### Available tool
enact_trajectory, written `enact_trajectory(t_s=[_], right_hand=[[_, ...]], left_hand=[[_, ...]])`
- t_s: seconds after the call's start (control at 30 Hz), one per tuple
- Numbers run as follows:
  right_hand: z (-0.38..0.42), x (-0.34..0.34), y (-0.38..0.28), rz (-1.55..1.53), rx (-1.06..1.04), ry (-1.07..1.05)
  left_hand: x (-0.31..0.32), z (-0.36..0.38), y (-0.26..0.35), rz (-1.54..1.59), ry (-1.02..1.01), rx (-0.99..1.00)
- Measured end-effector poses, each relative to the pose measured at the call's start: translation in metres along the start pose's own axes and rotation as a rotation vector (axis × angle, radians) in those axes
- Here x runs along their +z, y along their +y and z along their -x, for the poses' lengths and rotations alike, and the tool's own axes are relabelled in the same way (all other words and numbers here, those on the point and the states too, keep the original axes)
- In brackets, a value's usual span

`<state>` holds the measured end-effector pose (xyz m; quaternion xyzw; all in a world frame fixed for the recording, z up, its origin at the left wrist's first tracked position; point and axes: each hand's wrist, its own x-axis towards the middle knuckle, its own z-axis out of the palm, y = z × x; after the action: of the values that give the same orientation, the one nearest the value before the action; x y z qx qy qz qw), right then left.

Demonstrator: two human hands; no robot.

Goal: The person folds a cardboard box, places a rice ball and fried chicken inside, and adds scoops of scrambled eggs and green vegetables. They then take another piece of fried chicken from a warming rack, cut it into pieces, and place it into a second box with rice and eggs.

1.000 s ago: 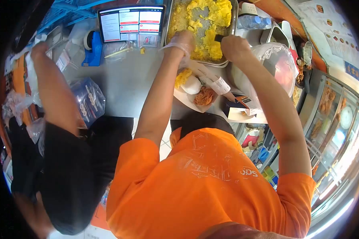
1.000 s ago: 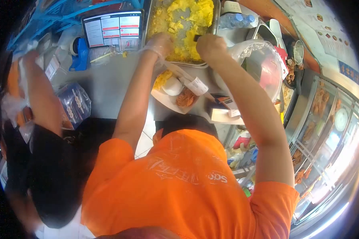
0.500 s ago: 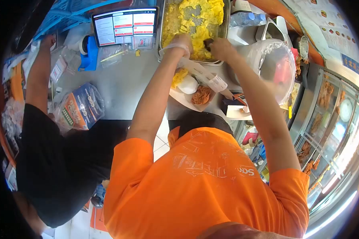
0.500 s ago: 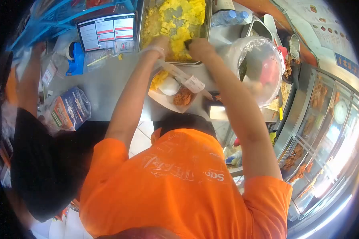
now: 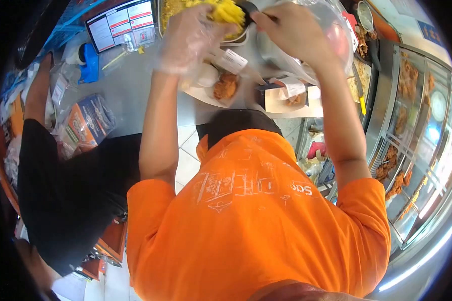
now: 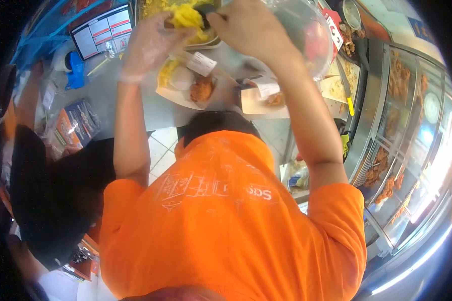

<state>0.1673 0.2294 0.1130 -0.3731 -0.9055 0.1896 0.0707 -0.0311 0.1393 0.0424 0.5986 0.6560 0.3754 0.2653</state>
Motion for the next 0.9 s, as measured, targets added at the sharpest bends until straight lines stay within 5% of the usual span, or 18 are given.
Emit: enact_trajectory(t_s=[0.1,0.17,0.23,0.37,0.47,0.57,0.67,0.77,0.9], right_hand=[[0.070,-0.067,-0.018,0.014,0.177,-0.264],[0.118,-0.074,-0.005,-0.040,0.212,-0.334],[0.163,-0.063,0.006,0.006,0.288,-0.387],[0.226,0.014,0.061,-0.009,0.408,-0.417],[0.218,0.080,0.080,0.027,0.542,-0.356],[0.213,0.089,0.077,0.066,0.618,-0.277],[0.221,0.076,0.084,0.122,0.608,-0.282],[0.232,0.014,0.072,0.155,0.455,-0.328],[0.185,-0.071,0.022,-0.105,0.500,-0.282]], left_hand=[[0.021,0.054,0.071,0.424,-0.171,-0.086],[0.045,0.087,0.114,0.550,-0.394,-0.425],[0.084,0.116,0.129,0.776,-0.453,-0.549],[0.174,0.149,0.093,0.799,-0.666,-0.827],[0.235,0.166,0.037,1.090,-0.409,-0.994],[0.244,0.170,0.019,1.229,-0.231,-0.996],[0.224,0.176,0.025,1.132,-0.283,-0.828],[0.175,0.173,0.029,1.114,-0.463,-0.723],[0.069,0.129,0.024,0.822,-0.324,-0.461]])
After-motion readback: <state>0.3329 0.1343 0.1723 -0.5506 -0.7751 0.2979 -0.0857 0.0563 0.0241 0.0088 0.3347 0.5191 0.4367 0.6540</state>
